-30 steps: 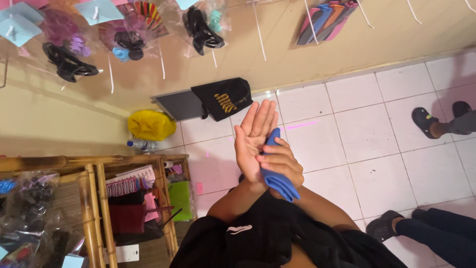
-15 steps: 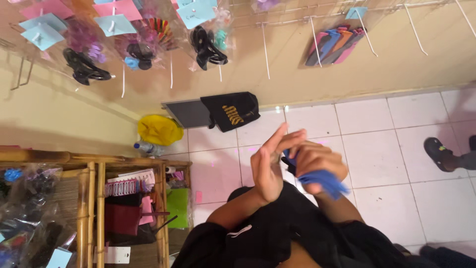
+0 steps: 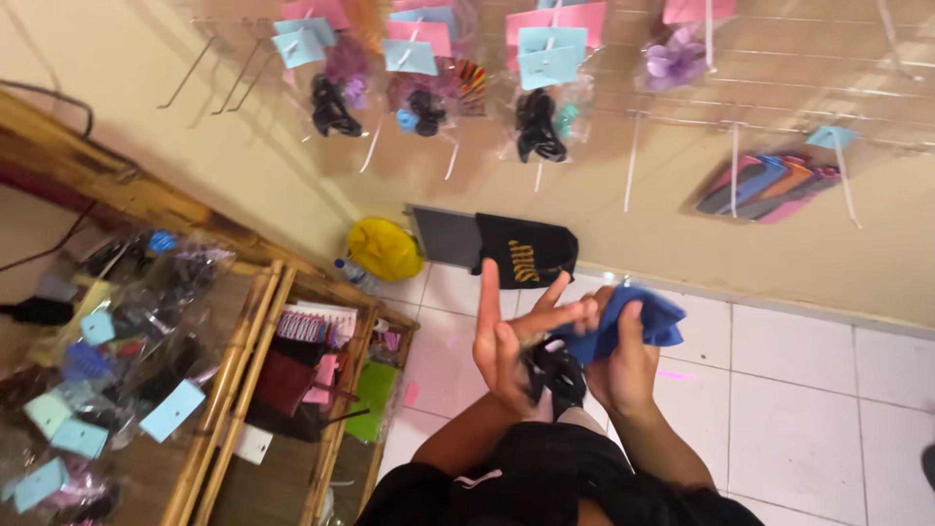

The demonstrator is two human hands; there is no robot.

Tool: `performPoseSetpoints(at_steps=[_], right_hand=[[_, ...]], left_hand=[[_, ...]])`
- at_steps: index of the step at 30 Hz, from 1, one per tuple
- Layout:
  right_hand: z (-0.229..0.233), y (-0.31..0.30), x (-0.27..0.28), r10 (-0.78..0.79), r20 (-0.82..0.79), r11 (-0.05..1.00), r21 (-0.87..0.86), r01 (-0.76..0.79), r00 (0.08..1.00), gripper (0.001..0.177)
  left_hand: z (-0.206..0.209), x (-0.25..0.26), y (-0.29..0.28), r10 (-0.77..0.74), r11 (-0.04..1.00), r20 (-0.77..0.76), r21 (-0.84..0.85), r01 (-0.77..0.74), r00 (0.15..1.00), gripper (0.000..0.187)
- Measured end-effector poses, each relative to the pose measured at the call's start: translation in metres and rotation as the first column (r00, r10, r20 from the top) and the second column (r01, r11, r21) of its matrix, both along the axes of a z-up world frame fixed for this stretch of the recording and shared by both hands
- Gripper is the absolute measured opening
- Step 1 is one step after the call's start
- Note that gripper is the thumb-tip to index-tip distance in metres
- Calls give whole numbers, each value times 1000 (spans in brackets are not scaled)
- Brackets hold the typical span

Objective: The person organizes various hair accessories in a store, picking them up from a shelf, inspecting them, and then hanging them back onto a wall rack.

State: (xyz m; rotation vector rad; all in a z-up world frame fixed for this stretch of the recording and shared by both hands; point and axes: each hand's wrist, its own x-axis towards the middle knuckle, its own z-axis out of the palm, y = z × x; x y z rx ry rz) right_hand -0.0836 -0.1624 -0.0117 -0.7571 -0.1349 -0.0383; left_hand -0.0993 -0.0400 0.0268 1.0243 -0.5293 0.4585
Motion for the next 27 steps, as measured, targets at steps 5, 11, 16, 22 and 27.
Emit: performPoseSetpoints(at_steps=[5,11,16,22,27], right_hand=[[40,14,15,-364,270,926,5,377,891,26],[39,-8,12,-204,760,472,-475,742,617,22],[29,-36,32,178,902,361,-432,827,393,26],[4,-74,47,250,921,336,-372,865,299,25],[-13,-89,40,-95,774,522,-497,693,626,17]], left_hand=[[21,15,3,109,985,-117,148,-91,987,70],[23,22,-23,145,972,-188,213,-104,971,69],[15,32,-38,-341,924,-323,-289,251,883,71],[1,48,-62,-684,681,-368,-632,370,630,69],[-1,56,-87,-599,800,-410,-351,487,688,68]])
